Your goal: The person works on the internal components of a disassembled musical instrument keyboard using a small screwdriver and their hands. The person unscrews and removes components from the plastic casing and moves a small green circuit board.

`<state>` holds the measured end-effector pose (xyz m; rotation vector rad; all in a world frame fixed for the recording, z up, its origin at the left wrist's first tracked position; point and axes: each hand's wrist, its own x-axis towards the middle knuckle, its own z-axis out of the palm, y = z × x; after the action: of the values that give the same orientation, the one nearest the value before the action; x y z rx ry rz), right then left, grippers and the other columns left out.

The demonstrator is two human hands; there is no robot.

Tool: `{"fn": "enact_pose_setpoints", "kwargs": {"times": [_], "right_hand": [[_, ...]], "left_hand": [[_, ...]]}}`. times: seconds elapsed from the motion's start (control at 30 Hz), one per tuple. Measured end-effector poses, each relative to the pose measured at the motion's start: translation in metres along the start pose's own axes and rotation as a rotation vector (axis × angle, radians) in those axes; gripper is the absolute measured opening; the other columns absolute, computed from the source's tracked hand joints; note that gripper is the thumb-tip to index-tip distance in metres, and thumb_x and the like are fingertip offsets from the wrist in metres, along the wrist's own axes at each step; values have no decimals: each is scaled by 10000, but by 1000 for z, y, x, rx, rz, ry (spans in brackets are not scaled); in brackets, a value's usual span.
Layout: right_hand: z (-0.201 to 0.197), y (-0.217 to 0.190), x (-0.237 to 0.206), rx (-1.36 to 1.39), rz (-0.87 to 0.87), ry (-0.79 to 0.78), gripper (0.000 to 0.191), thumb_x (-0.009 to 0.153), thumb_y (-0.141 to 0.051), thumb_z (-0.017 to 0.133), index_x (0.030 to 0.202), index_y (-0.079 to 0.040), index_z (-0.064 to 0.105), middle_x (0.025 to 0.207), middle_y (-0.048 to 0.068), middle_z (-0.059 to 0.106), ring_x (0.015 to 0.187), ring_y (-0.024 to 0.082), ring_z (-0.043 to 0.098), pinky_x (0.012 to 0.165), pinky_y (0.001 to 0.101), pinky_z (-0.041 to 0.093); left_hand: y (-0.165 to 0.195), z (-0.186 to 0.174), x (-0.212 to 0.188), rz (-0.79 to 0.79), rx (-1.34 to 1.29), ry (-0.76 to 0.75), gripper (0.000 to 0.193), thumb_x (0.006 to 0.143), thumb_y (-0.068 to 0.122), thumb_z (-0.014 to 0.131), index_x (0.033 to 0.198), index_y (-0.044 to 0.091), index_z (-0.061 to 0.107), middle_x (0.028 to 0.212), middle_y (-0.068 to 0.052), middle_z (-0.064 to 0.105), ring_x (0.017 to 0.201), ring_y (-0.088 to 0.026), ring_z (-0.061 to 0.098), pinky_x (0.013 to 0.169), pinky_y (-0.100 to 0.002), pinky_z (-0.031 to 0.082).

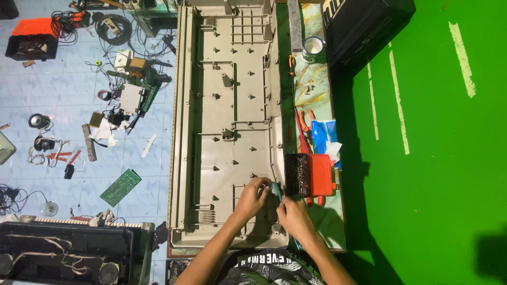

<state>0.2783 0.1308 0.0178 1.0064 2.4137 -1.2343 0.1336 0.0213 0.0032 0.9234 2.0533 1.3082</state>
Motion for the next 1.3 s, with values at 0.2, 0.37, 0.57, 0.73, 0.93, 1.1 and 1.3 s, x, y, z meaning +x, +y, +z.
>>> {"fn": "enact_pose_setpoints", "kwargs": {"times": [0.2, 0.37, 0.57, 0.73, 0.93, 1.1, 1.3], "right_hand": [[5, -5, 7, -26, -160, 195, 240, 953, -158, 593, 894, 50, 696, 634, 238, 684, 553, 366, 700, 516, 455, 544], [10, -2, -22, -82, -72, 57, 226, 911, -192, 610, 918, 8, 716, 684, 248, 699, 628, 408, 724, 581, 485, 571], [8, -5, -13, -201, -159, 174, 225, 934, -204, 597, 957, -7, 704, 747, 226, 721, 649, 418, 718, 609, 511, 584], [16, -3, -16, -245, -161, 97, 228, 939, -200, 590, 960, -5, 707, 763, 220, 734, 665, 395, 725, 626, 499, 590], [22, -3, -22, -266, -6, -124, 256, 997, -159, 509, 1118, 20, 646, 776, 209, 720, 613, 350, 751, 528, 465, 611], [10, -21, 0, -372, -175, 77, 200, 962, -121, 559, 993, 32, 684, 784, 239, 730, 677, 377, 748, 572, 455, 613], [4, -32, -10, -226, -179, 194, 199, 961, -163, 579, 927, 25, 635, 823, 240, 729, 688, 445, 727, 598, 518, 587]], "left_hand": [[3, -1, 0, 13, 4, -13, 215, 926, 67, 682, 1128, -5, 671, 1059, -182, 694, 956, -323, 708, 864, -408, 551], [2, -2, 1, 39, 28, 2, 207, 933, 52, 675, 1134, 1, 672, 1086, -190, 700, 1004, -356, 683, 886, -424, 533], [0, -3, 1, 21, 8, 5, 256, 913, 12, 613, 1165, 3, 656, 1109, -201, 690, 1040, -378, 677, 908, -422, 529], [0, -7, 1, 16, -23, 33, 222, 944, 31, 613, 1162, 2, 650, 1115, -200, 691, 1045, -379, 677, 907, -414, 535], [1, -8, -2, -71, 11, -21, 217, 961, 48, 601, 1167, 20, 666, 1114, -195, 693, 1010, -365, 687, 865, -413, 540], [0, -3, -3, 3, -26, -10, 238, 946, 6, 594, 1176, 8, 656, 1102, -199, 687, 1032, -359, 695, 892, -405, 547], [-1, -7, -2, 41, -52, 55, 262, 931, -38, 572, 1177, 3, 649, 1119, -199, 659, 1031, -368, 670, 883, -400, 551]]}}
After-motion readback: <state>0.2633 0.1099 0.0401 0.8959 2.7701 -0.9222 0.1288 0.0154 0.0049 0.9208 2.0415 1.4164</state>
